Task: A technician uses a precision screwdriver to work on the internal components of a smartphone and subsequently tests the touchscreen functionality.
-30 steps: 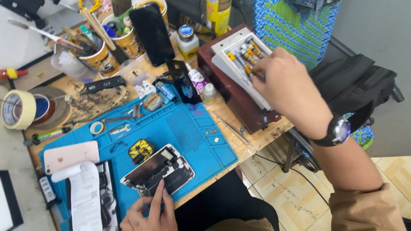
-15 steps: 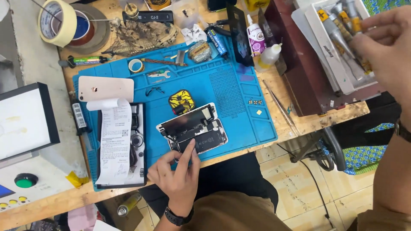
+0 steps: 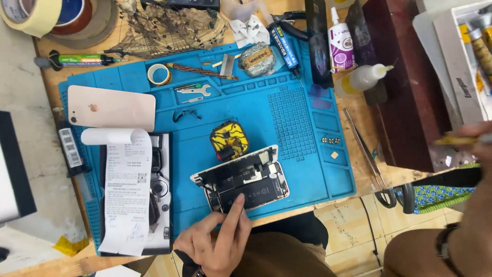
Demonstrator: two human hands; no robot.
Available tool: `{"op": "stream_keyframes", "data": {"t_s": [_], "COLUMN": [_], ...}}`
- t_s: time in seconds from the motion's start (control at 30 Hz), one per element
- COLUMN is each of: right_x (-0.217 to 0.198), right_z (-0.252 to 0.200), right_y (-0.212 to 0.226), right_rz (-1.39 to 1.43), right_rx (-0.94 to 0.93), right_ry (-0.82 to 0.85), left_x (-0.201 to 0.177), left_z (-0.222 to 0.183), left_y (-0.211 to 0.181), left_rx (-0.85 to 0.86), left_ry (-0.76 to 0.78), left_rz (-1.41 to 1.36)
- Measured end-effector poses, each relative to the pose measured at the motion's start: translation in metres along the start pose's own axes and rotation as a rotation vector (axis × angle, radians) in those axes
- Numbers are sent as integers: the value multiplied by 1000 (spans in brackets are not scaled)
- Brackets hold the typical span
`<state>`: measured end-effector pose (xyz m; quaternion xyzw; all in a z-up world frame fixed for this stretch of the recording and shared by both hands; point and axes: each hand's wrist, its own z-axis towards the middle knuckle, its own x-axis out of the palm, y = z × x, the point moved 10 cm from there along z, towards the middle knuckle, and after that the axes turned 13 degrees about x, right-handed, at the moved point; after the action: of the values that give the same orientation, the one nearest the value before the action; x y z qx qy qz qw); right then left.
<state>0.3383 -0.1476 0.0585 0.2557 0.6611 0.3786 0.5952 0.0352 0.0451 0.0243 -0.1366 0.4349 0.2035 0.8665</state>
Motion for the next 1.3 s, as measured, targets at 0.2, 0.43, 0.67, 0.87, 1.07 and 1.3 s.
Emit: {"op": "stream_keyframes", "data": {"t_s": [0.2, 0.43, 0.67, 0.87, 1.07, 1.3], "right_x": [98, 132, 149, 155, 150, 104], "right_z": [-46, -33, -29, -30, -40, -59], "right_y": [148, 140, 146, 144, 151, 73], "right_rz": [42, 23, 17, -16, -6, 866], "right_rx": [-397, -442, -524, -533, -563, 236], "right_ry": [119, 162, 226, 256, 256, 299], "left_x": [13, 42, 48, 37, 28, -17], "left_z": [0, -41, -67, -48, -13, -11], "left_y": [3, -4, -22, -13, -4, 8], "left_rx": [61, 109, 277, 250, 201, -12], "left_ry": [189, 355, 295, 238, 291, -188], "left_rz": [-61, -272, -325, -287, -316, -298]}}
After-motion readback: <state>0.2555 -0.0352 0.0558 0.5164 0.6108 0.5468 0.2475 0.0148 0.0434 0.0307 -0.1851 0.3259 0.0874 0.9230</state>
